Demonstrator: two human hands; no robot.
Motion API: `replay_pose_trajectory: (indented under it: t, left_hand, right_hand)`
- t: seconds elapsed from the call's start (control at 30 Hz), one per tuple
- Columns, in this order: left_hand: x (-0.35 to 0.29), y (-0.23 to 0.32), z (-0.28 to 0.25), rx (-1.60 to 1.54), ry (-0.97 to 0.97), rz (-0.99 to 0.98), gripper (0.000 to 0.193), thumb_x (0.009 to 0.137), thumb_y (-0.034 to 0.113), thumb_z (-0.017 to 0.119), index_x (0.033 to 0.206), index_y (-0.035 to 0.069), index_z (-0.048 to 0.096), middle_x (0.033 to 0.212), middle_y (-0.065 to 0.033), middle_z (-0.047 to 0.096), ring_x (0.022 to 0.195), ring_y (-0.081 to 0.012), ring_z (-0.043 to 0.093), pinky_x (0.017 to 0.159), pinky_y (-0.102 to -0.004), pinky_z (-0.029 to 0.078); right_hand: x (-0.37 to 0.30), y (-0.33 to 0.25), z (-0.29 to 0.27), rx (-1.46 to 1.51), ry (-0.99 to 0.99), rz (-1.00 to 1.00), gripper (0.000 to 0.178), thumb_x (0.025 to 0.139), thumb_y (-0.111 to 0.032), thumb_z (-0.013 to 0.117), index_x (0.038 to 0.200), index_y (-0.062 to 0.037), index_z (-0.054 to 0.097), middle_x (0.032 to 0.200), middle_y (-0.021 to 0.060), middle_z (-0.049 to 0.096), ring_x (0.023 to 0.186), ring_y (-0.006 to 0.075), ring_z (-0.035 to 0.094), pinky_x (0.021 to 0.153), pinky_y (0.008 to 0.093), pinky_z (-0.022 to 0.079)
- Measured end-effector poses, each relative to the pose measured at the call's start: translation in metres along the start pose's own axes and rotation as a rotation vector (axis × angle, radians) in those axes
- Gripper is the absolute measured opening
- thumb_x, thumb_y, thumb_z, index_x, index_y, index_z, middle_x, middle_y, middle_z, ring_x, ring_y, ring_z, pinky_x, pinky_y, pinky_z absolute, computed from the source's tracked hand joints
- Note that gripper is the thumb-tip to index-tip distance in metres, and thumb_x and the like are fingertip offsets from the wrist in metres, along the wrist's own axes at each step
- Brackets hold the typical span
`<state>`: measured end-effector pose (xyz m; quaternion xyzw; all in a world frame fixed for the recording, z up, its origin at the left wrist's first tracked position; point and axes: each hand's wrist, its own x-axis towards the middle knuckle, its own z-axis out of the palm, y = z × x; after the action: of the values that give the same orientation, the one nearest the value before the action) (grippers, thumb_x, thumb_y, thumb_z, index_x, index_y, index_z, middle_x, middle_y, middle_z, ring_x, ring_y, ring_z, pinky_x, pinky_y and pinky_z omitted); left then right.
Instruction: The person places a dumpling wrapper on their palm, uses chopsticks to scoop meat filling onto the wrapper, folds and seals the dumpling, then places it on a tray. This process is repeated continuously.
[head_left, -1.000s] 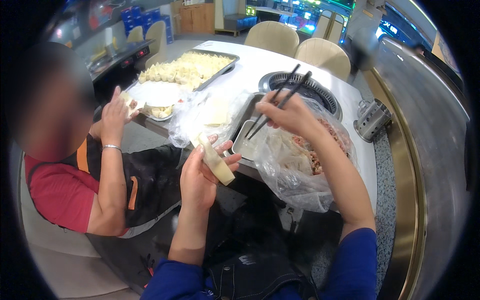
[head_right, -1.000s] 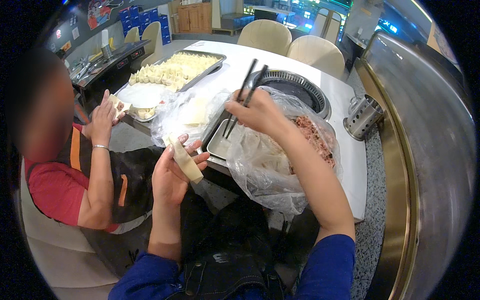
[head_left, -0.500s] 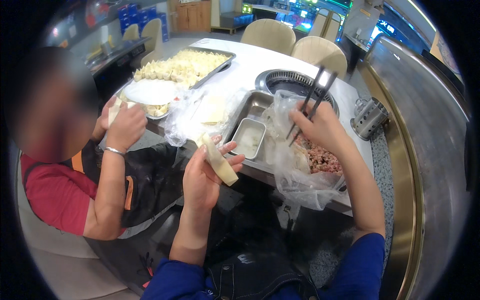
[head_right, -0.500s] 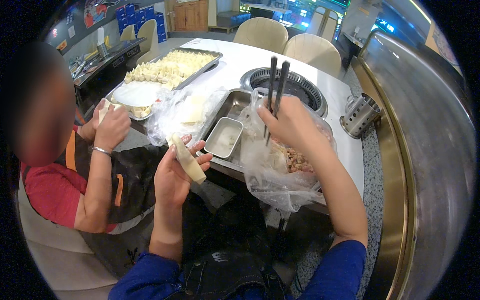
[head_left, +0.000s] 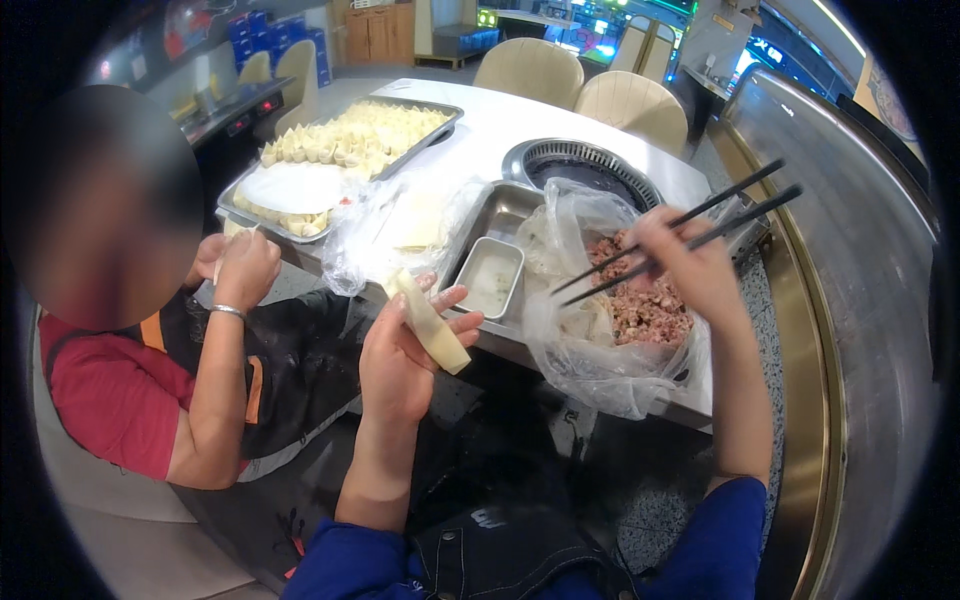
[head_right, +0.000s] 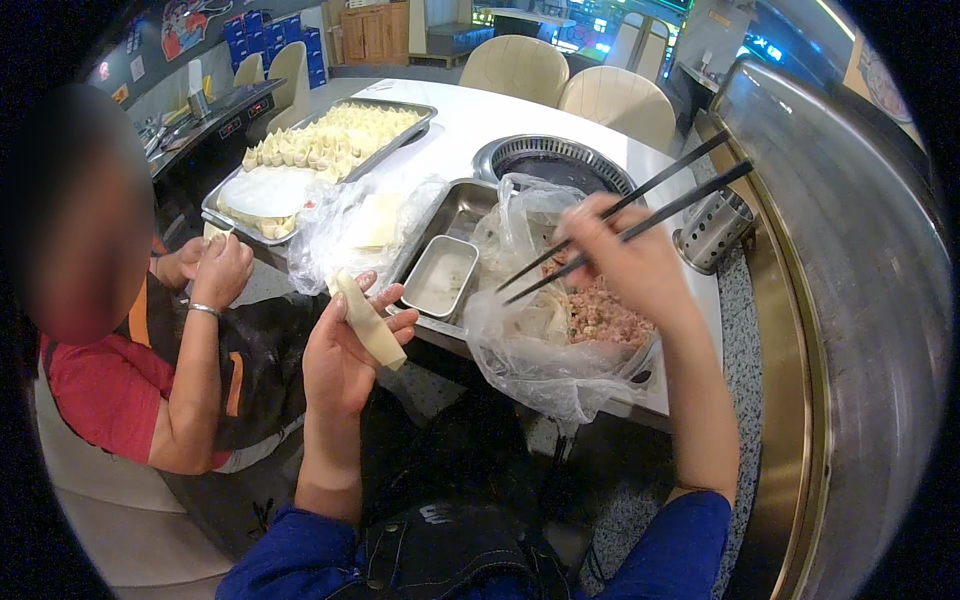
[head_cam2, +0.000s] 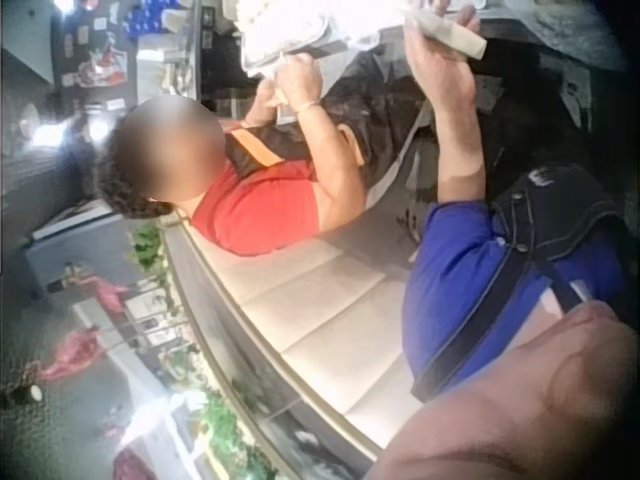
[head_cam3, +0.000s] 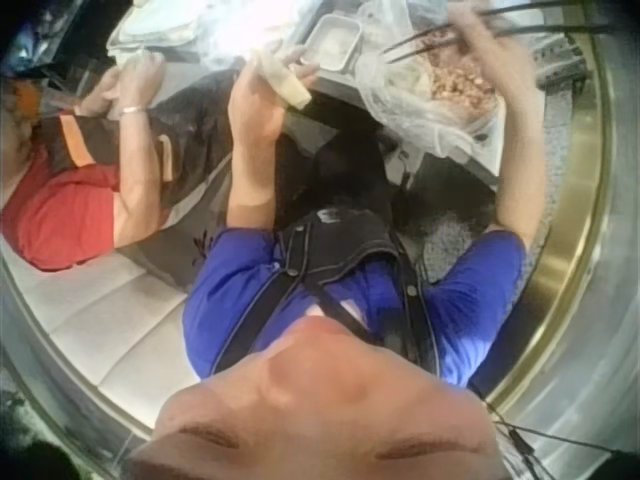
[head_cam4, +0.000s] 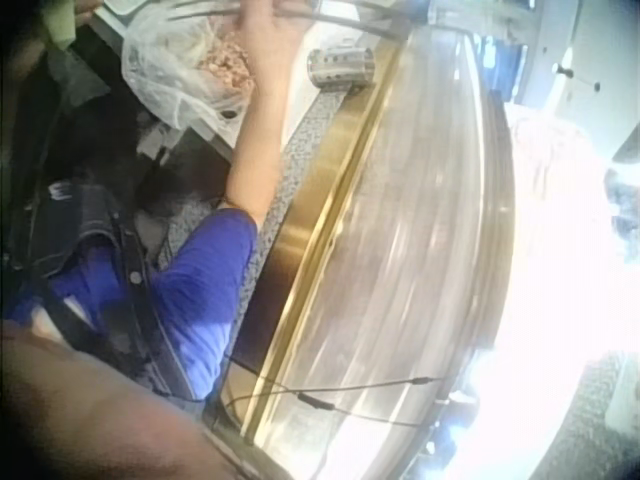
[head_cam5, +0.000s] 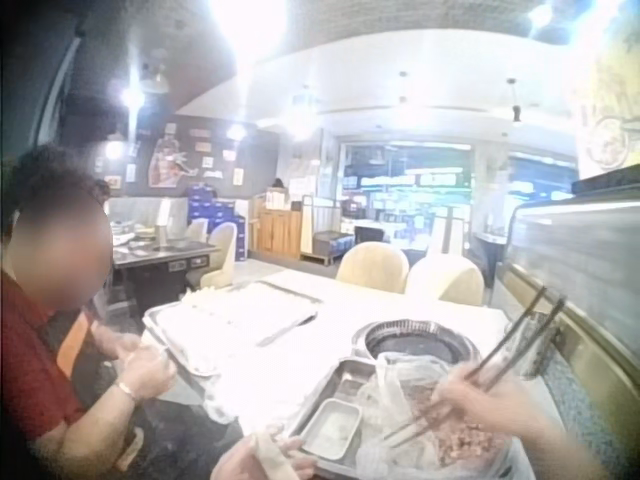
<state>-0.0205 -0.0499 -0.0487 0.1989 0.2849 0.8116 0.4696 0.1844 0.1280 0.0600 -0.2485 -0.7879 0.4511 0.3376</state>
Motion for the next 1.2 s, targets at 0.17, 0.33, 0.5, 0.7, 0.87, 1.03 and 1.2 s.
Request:
replay_pose_trajectory:
  t: [0.17, 0.33, 0.5, 0.7, 0.87, 1.03, 1.2]
  left_hand:
    - [-0.002, -0.009, 0.022, -0.028, -0.143, -0.131, 0.044, 0.095, 0.030, 0.034, 0.125, -0.002, 0.038, 0.115, -0.0243, 0.052, 0.099, -0.0373, 0.058, 0.079, -0.0416, 0.051]
    - [-0.002, -0.030, 0.027, 0.041, -0.218, -0.255, 0.043, 0.094, 0.028, 0.038, 0.122, -0.004, 0.041, 0.123, -0.0214, 0.048, 0.110, -0.0367, 0.052, 0.082, -0.0437, 0.050]
    - [-0.005, -0.036, 0.029, 0.059, -0.213, -0.280, 0.043, 0.094, 0.027, 0.039, 0.123, -0.005, 0.041, 0.121, -0.0198, 0.048, 0.110, -0.0367, 0.052, 0.083, -0.0437, 0.050]
    - [-0.006, -0.037, 0.029, 0.047, -0.217, -0.310, 0.042, 0.095, 0.025, 0.038, 0.123, -0.006, 0.041, 0.120, -0.0185, 0.048, 0.110, -0.0371, 0.052, 0.083, -0.0441, 0.050]
    - [-0.007, -0.039, 0.025, 0.047, -0.205, -0.314, 0.042, 0.095, 0.025, 0.036, 0.124, -0.006, 0.040, 0.122, -0.0186, 0.047, 0.109, -0.0378, 0.052, 0.083, -0.0442, 0.050]
    - [-0.008, -0.042, 0.028, 0.015, -0.196, -0.301, 0.042, 0.096, 0.025, 0.034, 0.125, -0.005, 0.039, 0.123, -0.0193, 0.048, 0.108, -0.0377, 0.053, 0.082, -0.0429, 0.050]
    - [0.010, -0.018, 0.025, 0.114, -0.251, -0.237, 0.040, 0.096, 0.024, 0.033, 0.124, -0.004, 0.040, 0.119, -0.0209, 0.051, 0.100, -0.0367, 0.058, 0.080, -0.0411, 0.051]
  right_hand:
    - [-0.018, 0.011, 0.030, -0.159, -0.247, 0.062, 0.023, 0.086, -0.022, 0.058, 0.086, -0.0001, 0.063, 0.070, 0.0062, 0.061, 0.062, 0.0116, 0.062, 0.051, 0.0238, 0.048]
    - [-0.010, -0.009, 0.010, 0.005, 0.038, -0.015, 0.020, 0.086, -0.020, 0.058, 0.081, -0.0003, 0.060, 0.069, 0.0029, 0.058, 0.059, 0.0087, 0.058, 0.050, 0.0206, 0.048]
    - [0.020, 0.016, 0.022, -0.181, 0.064, 0.016, 0.022, 0.087, -0.022, 0.056, 0.081, -0.0010, 0.060, 0.065, 0.0022, 0.058, 0.057, 0.0083, 0.056, 0.051, 0.0216, 0.045]
    - [0.047, 0.041, 0.030, -0.246, -0.033, -0.029, 0.026, 0.088, -0.026, 0.054, 0.081, -0.0026, 0.061, 0.064, 0.0025, 0.059, 0.057, 0.0088, 0.057, 0.054, 0.0236, 0.045]
    - [0.049, 0.000, 0.014, 0.101, 0.014, -0.045, 0.024, 0.089, -0.024, 0.054, 0.082, -0.0022, 0.062, 0.068, 0.0030, 0.058, 0.053, 0.0108, 0.058, 0.047, 0.0204, 0.046]
    - [0.052, 0.029, 0.061, -0.231, -0.179, -0.202, 0.022, 0.086, -0.025, 0.059, 0.084, -0.0031, 0.061, 0.070, 0.0078, 0.058, 0.063, 0.0158, 0.060, 0.058, 0.0305, 0.049]
    - [0.027, 0.029, 0.075, -0.418, -0.227, -0.291, 0.020, 0.089, -0.021, 0.054, 0.087, -0.0018, 0.059, 0.077, 0.0087, 0.060, 0.072, 0.0189, 0.062, 0.064, 0.0311, 0.049]
